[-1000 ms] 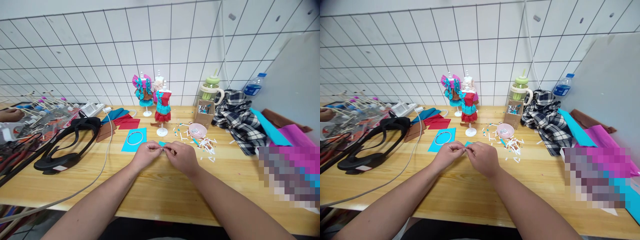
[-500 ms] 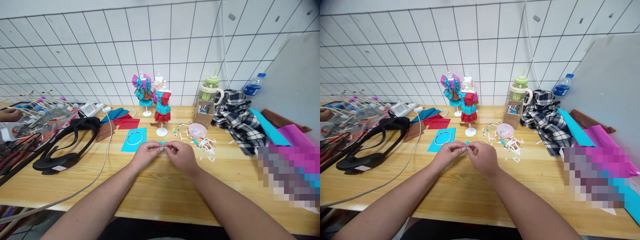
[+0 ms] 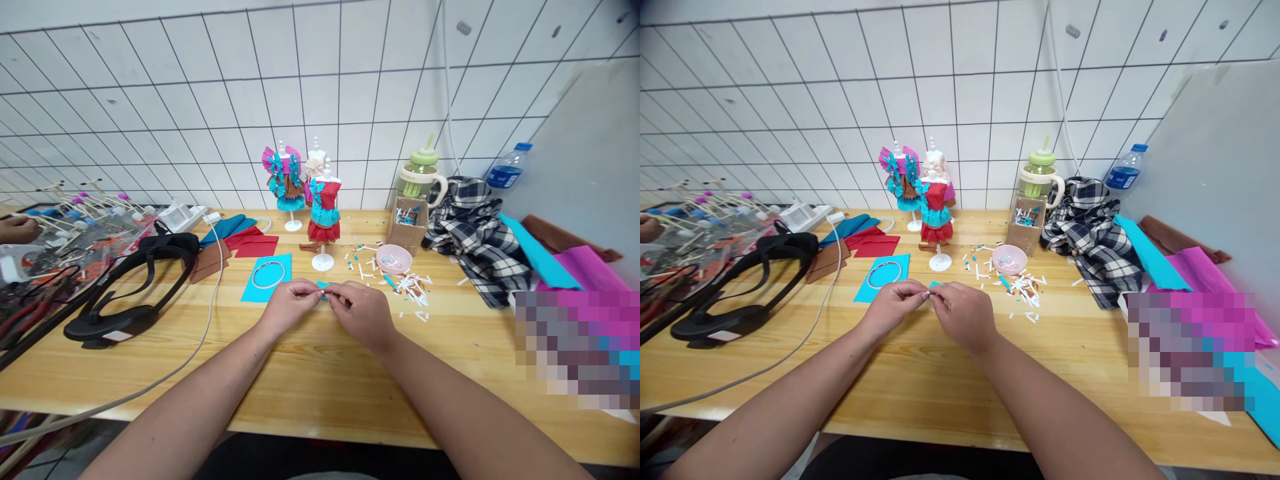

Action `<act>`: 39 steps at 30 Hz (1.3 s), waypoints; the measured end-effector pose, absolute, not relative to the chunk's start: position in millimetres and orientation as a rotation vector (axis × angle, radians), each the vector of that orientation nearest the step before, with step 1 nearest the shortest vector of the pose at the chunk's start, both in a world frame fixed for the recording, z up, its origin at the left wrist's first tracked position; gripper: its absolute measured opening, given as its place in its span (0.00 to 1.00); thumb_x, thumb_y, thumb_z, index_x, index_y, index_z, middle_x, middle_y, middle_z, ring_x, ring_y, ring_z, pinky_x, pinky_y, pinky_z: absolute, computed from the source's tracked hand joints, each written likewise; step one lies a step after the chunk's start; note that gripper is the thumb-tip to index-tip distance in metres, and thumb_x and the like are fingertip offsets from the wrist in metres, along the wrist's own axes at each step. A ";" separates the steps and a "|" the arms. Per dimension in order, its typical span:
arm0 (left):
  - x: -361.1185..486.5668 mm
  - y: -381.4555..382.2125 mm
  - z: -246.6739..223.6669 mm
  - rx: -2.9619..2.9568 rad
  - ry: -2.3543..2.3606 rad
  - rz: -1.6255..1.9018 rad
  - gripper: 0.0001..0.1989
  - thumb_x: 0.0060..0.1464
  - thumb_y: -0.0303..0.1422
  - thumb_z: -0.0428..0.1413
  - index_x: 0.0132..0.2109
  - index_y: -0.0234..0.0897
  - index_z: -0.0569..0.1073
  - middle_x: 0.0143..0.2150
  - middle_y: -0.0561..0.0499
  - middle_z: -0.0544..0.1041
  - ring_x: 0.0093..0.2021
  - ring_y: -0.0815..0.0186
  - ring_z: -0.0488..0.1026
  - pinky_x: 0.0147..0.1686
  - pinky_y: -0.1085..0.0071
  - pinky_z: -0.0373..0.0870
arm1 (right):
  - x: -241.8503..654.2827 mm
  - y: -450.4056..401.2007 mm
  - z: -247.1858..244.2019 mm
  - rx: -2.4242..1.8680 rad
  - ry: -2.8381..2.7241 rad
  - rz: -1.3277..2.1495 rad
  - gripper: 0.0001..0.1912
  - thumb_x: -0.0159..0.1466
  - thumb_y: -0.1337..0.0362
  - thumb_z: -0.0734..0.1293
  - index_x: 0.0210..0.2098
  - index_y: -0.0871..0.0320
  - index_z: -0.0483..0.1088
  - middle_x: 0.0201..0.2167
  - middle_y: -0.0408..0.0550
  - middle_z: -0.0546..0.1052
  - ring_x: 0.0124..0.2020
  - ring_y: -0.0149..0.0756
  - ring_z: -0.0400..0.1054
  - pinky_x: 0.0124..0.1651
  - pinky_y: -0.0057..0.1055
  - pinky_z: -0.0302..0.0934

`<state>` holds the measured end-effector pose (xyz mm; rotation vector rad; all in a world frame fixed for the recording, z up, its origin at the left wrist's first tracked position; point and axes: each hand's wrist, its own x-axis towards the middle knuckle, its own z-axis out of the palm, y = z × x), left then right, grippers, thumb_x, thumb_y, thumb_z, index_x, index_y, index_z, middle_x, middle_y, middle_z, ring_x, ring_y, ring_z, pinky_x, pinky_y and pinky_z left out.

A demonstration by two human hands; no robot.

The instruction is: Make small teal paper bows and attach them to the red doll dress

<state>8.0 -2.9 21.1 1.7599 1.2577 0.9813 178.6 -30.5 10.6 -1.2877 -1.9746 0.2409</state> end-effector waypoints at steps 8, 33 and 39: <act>11.7 -6.7 23.6 1.854 1.312 0.944 0.06 0.45 0.34 0.59 0.25 0.38 0.78 0.29 0.49 0.80 0.32 0.64 0.76 0.35 0.71 0.70 | 176.6 -27.8 12.4 -1.335 -1.847 0.388 0.06 0.59 0.64 0.66 0.33 0.54 0.76 0.27 0.41 0.79 0.27 0.31 0.70 0.33 0.27 0.59; 10.6 -7.0 23.5 1.877 1.348 0.868 0.05 0.45 0.32 0.57 0.25 0.37 0.74 0.28 0.51 0.78 0.32 0.65 0.74 0.35 0.72 0.68 | 174.7 -27.9 12.3 -1.313 -1.848 0.498 0.03 0.56 0.67 0.66 0.30 0.55 0.72 0.25 0.40 0.75 0.26 0.29 0.66 0.31 0.25 0.58; 10.0 -6.0 22.6 1.852 1.349 0.861 0.06 0.46 0.34 0.57 0.25 0.36 0.74 0.28 0.51 0.78 0.33 0.65 0.74 0.35 0.71 0.68 | 174.4 -27.1 11.4 -1.299 -1.779 0.574 0.03 0.56 0.67 0.65 0.30 0.56 0.71 0.25 0.40 0.74 0.25 0.28 0.65 0.30 0.25 0.58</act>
